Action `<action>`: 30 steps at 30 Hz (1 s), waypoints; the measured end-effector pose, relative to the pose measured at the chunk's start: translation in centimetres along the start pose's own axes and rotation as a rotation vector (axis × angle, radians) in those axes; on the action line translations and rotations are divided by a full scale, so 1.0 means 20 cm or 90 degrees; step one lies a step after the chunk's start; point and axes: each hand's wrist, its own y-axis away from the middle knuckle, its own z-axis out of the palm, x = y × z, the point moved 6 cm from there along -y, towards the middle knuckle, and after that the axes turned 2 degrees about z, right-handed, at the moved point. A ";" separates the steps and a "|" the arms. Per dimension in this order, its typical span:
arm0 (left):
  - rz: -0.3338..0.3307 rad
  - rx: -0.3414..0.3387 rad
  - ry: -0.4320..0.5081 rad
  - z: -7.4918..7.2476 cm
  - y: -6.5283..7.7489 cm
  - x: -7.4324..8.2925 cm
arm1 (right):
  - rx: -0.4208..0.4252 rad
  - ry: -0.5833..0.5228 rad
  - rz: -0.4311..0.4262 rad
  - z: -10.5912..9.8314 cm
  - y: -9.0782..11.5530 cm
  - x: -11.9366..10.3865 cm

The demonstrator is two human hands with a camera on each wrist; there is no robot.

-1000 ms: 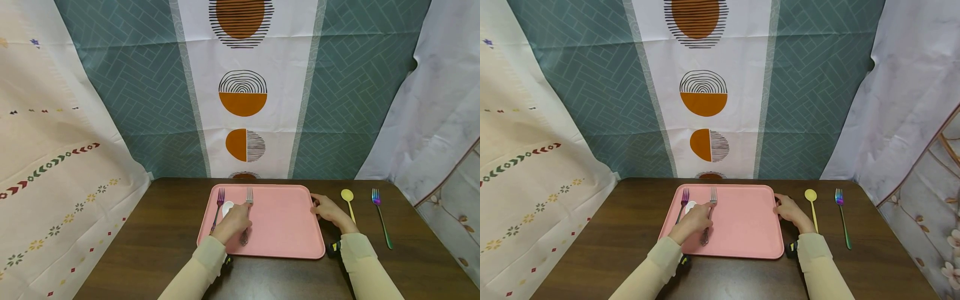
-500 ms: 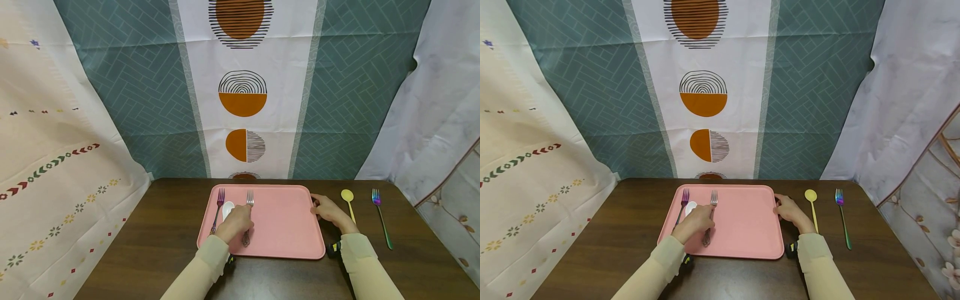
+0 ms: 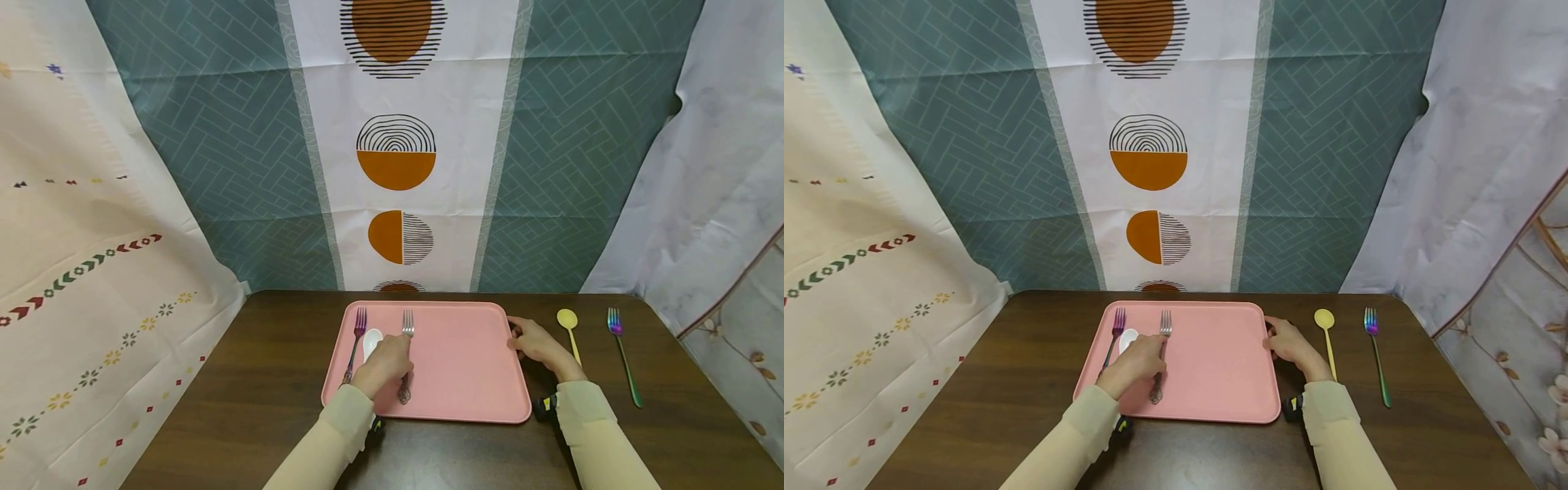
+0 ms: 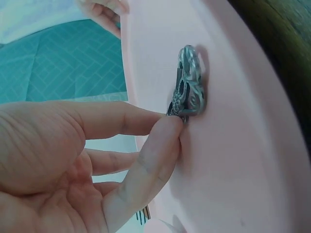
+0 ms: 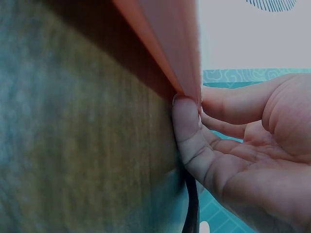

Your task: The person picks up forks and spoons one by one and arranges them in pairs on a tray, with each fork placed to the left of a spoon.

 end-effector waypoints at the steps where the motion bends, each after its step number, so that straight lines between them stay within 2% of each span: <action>1: 0.000 0.000 0.001 0.00 0.00 0.00 | 0.001 0.000 0.003 0.00 0.00 0.00; 11: 0.002 -0.002 0.005 -0.01 0.00 0.00 | -0.003 -0.005 0.007 0.00 -0.01 0.01; 21: 0.012 0.003 0.003 -0.01 0.00 0.01 | -0.007 -0.009 -0.015 0.00 -0.01 0.01; 30: -0.001 -0.004 0.012 -0.01 0.01 0.00 | -0.002 -0.001 -0.012 0.00 -0.01 0.02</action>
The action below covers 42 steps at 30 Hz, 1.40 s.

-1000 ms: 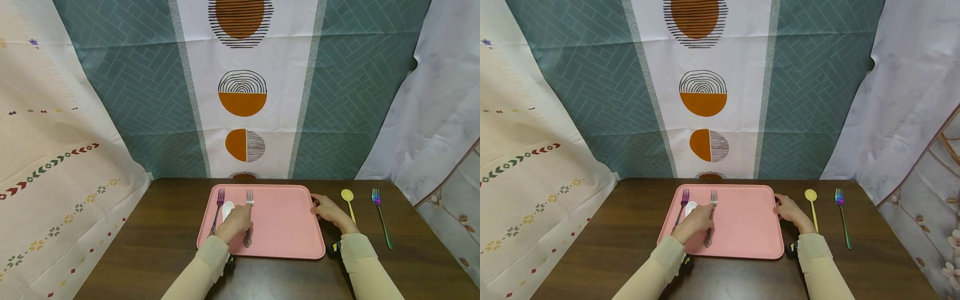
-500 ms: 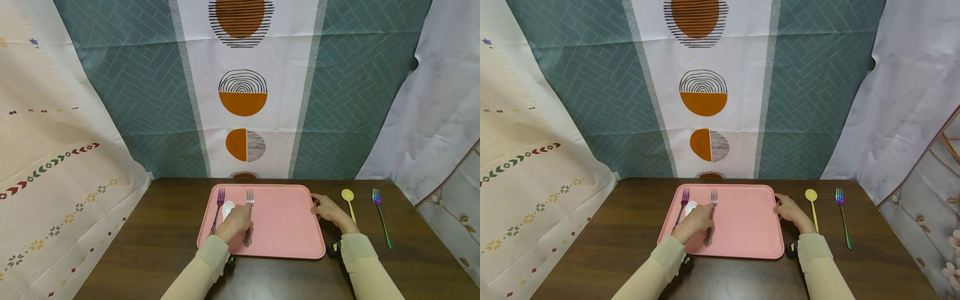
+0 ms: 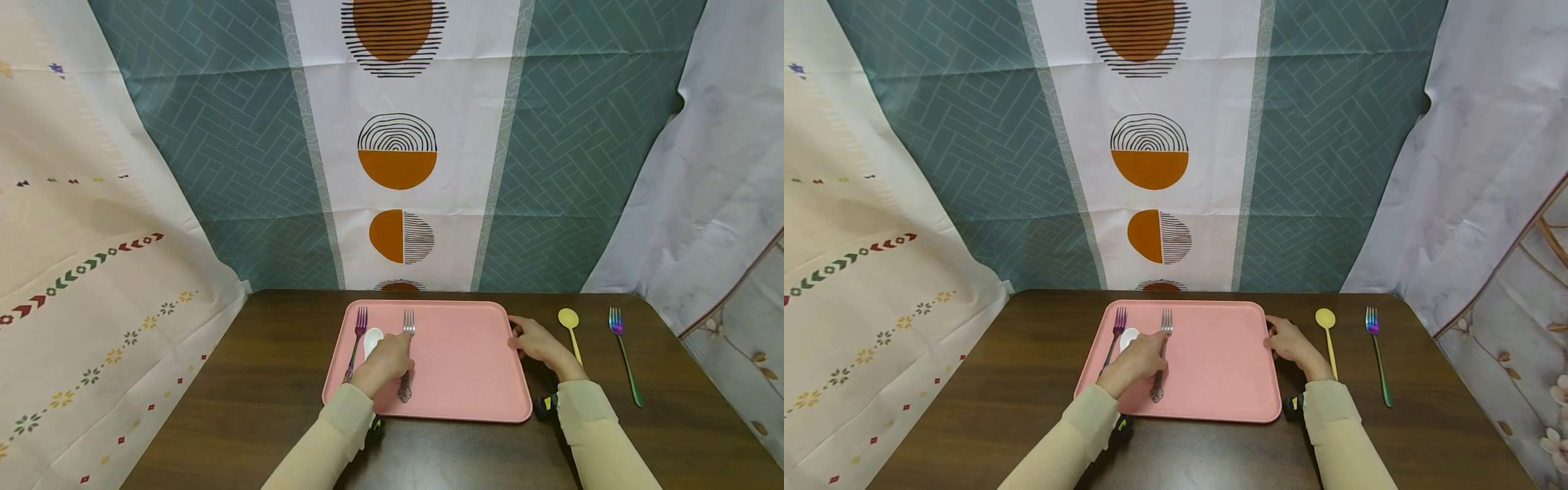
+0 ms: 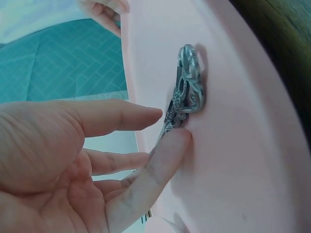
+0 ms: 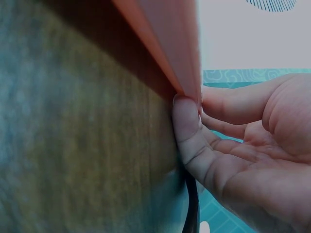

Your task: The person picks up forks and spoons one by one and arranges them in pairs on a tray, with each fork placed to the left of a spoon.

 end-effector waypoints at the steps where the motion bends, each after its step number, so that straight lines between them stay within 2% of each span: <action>1: 0.000 -0.002 -0.003 0.00 0.00 0.00 | 0.000 0.000 -0.001 0.00 0.00 0.00; 6: 0.010 -0.003 -0.004 -0.02 0.01 0.01 | -0.002 -0.003 0.008 0.00 0.00 0.00; 16: 0.035 0.033 -0.004 -0.06 0.02 -0.03 | 0.003 -0.006 0.002 0.01 0.01 0.00; 21: 0.036 0.063 0.006 -0.11 0.04 -0.05 | 0.002 -0.015 -0.003 0.01 0.01 0.00; 27: 0.009 0.057 0.060 -0.19 0.05 -0.10 | 0.006 -0.014 0.002 0.00 0.00 0.00; 31: 0.002 0.083 0.097 -0.25 0.07 -0.15 | 0.005 -0.008 0.001 0.01 0.00 0.00; 35: 0.009 0.117 0.099 -0.30 0.09 -0.20 | 0.002 -0.012 -0.002 0.01 0.00 0.00; 42: -0.014 0.136 0.111 -0.36 0.12 -0.31 | 0.000 -0.003 0.003 0.01 0.01 -0.01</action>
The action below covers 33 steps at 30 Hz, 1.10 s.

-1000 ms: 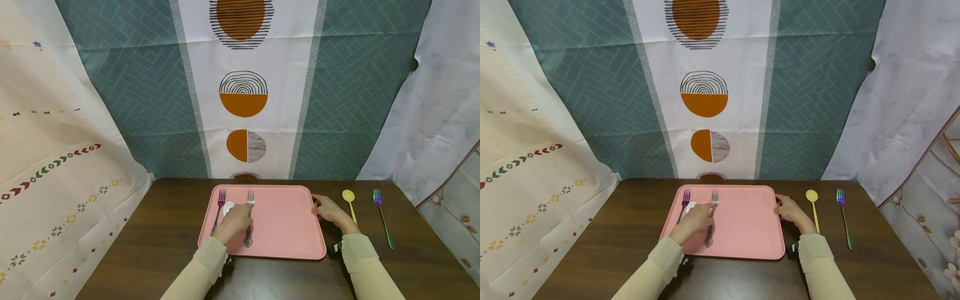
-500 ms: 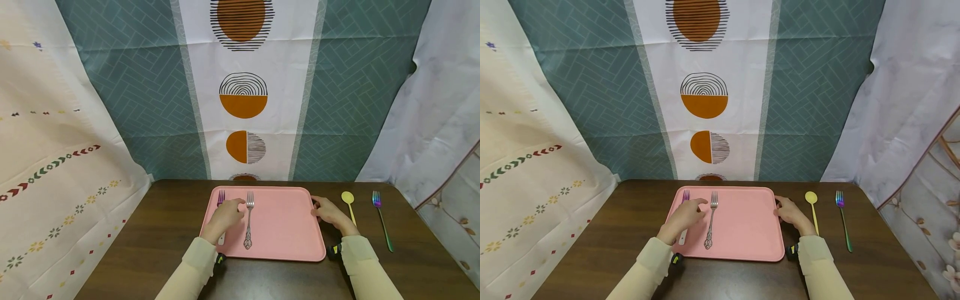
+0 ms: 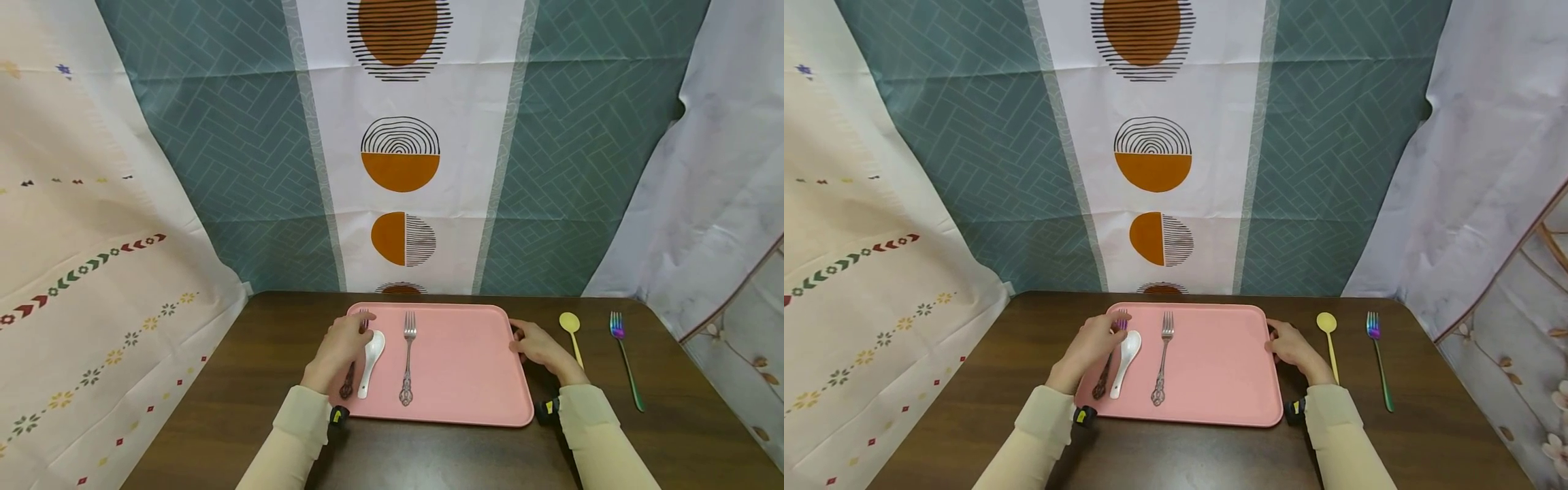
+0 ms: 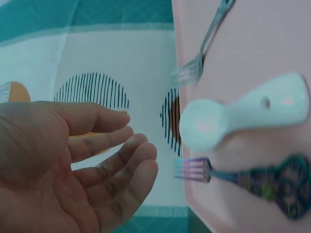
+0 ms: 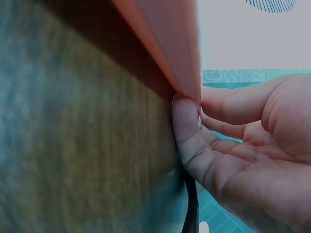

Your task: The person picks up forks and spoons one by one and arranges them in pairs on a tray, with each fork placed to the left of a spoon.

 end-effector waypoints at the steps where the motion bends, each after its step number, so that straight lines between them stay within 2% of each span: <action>1: 0.001 0.005 -0.003 -0.01 0.00 -0.01 | 0.001 -0.001 0.002 0.00 0.00 0.00; 5: -0.004 0.019 -0.018 -0.04 0.00 -0.05 | 0.004 0.005 0.002 0.00 0.00 0.00; 15: -0.057 0.029 -0.012 -0.06 0.01 -0.15 | 0.005 0.002 0.001 0.00 0.01 -0.01; 21: -0.065 0.037 -0.021 -0.08 0.02 -0.20 | 0.007 0.003 -0.001 0.00 0.01 0.00; 33: -0.102 0.009 -0.032 -0.06 0.03 -0.31 | 0.009 0.003 0.000 0.00 0.00 0.00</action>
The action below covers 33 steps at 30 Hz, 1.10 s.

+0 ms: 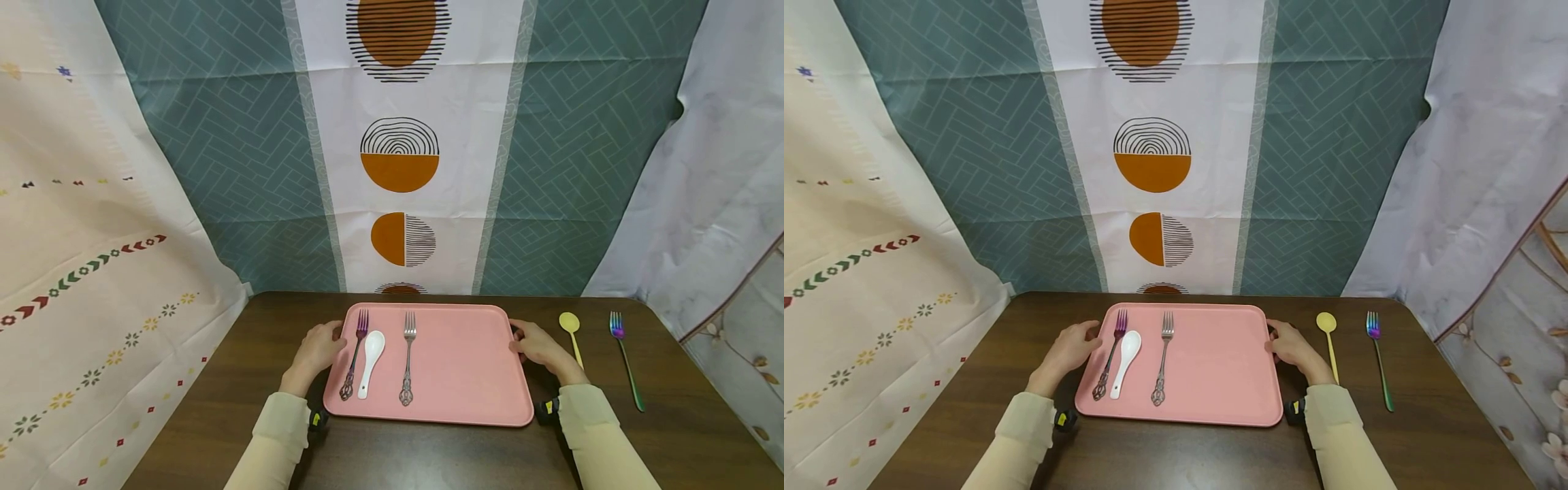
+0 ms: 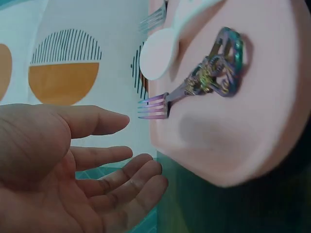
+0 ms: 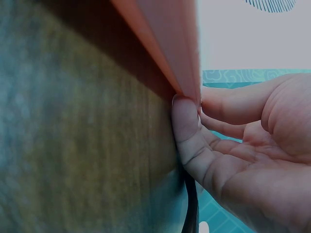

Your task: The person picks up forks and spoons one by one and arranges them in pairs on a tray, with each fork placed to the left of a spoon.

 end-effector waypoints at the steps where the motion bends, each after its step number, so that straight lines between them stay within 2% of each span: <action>1: -0.002 -0.003 -0.001 0.00 0.00 0.00 | 0.000 0.001 -0.002 0.00 0.00 0.00; 15: -0.035 -0.051 0.023 0.05 0.00 -0.06 | 0.008 0.001 -0.009 0.00 0.00 0.00; 33: -0.043 -0.063 0.049 0.09 -0.02 -0.11 | 0.007 0.001 -0.008 0.00 0.00 0.00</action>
